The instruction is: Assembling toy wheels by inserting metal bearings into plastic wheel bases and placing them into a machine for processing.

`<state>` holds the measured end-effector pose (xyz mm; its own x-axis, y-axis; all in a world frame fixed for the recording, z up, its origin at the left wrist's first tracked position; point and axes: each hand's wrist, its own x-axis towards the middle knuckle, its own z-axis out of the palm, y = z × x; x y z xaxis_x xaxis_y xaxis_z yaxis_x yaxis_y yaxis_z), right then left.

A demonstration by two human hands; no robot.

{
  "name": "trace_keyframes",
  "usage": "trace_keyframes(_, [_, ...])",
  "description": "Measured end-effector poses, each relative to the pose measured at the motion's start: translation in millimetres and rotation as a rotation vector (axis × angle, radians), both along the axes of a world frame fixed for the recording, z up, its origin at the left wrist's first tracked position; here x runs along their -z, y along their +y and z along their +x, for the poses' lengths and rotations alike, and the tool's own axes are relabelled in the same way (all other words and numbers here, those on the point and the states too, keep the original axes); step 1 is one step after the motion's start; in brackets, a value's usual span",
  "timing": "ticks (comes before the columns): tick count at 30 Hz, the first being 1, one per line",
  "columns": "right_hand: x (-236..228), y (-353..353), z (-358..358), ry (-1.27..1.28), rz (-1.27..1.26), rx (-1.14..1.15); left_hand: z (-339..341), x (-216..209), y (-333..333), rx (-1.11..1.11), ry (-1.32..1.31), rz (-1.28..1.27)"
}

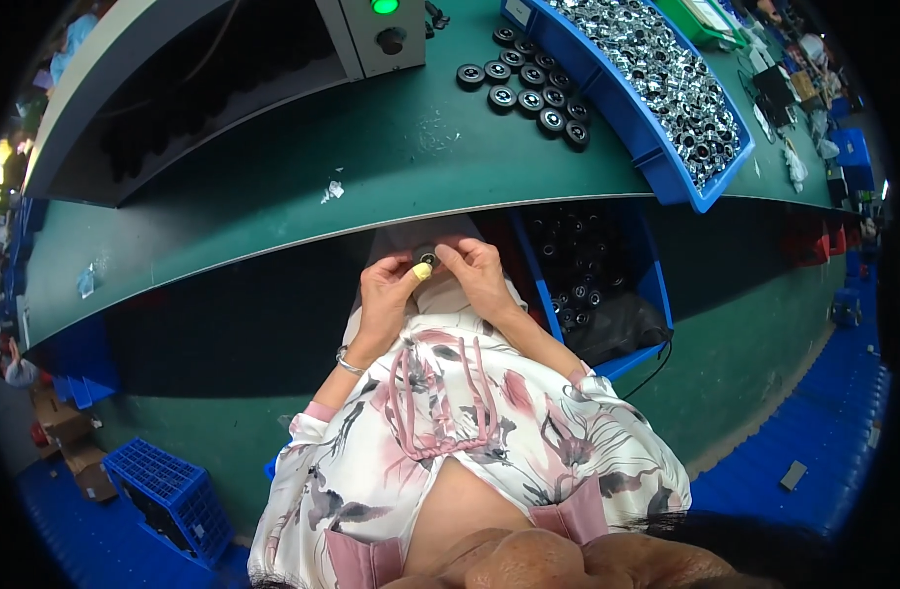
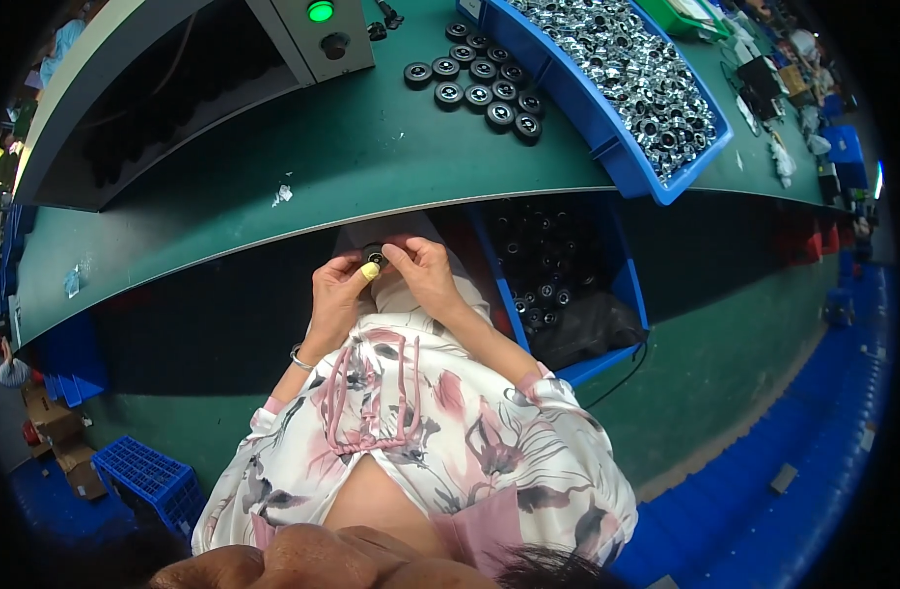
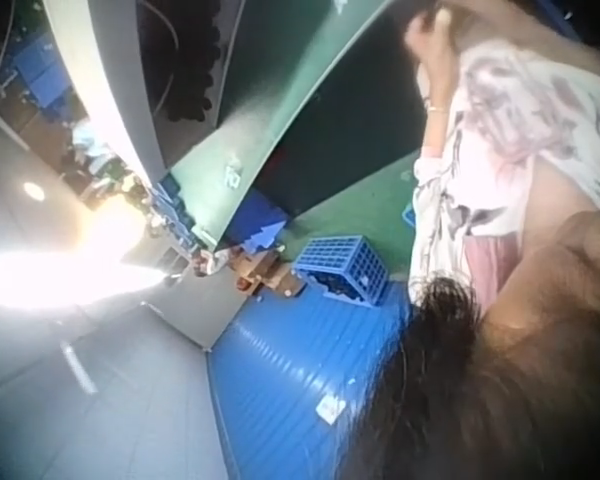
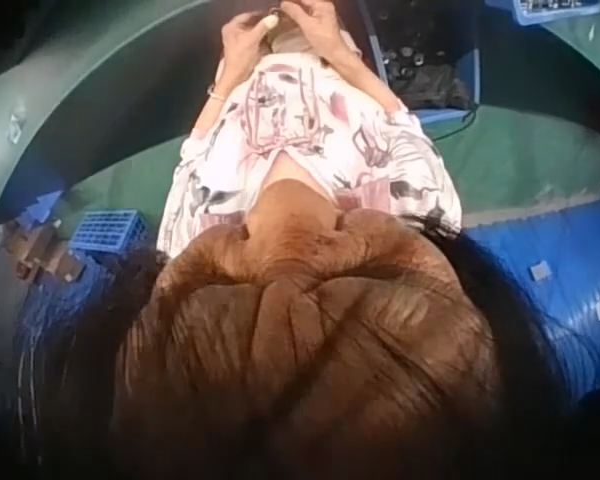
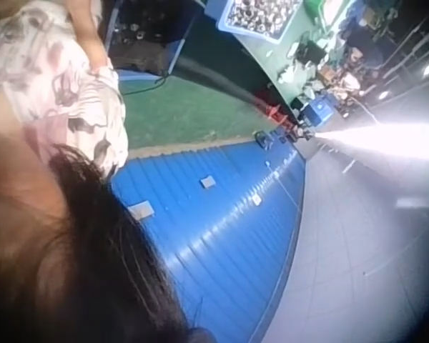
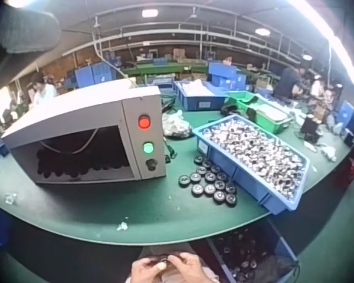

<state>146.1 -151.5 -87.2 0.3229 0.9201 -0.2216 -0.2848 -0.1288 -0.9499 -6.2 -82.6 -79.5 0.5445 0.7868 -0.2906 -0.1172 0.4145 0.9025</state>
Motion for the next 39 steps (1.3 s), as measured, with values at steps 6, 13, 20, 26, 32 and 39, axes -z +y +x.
trace_keyframes(6, [0.3,2.2,-5.4,0.079,0.023,0.002,-1.9,2.6,-0.6,-0.014,-0.060,-0.028])
trace_keyframes(13, [0.6,4.2,-5.4,0.045,-0.002,0.021,5.2,1.9,-4.6,-0.025,-0.024,0.036])
trace_keyframes(20, [3.0,5.7,-7.1,-0.062,0.063,-0.055,-2.4,9.7,-0.8,-0.046,-0.097,-0.025])
trace_keyframes(26, [4.5,3.6,-4.8,0.026,0.118,-0.115,-7.1,8.2,0.0,-0.070,-0.055,-0.063])
trace_keyframes(32, [6.0,-1.8,1.9,-0.593,0.142,-0.109,-10.5,13.5,0.9,-0.041,-0.064,-0.090])
trace_keyframes(39, [-4.2,3.6,5.7,0.037,0.039,-0.133,-0.5,-7.1,-1.3,0.024,0.001,0.128])
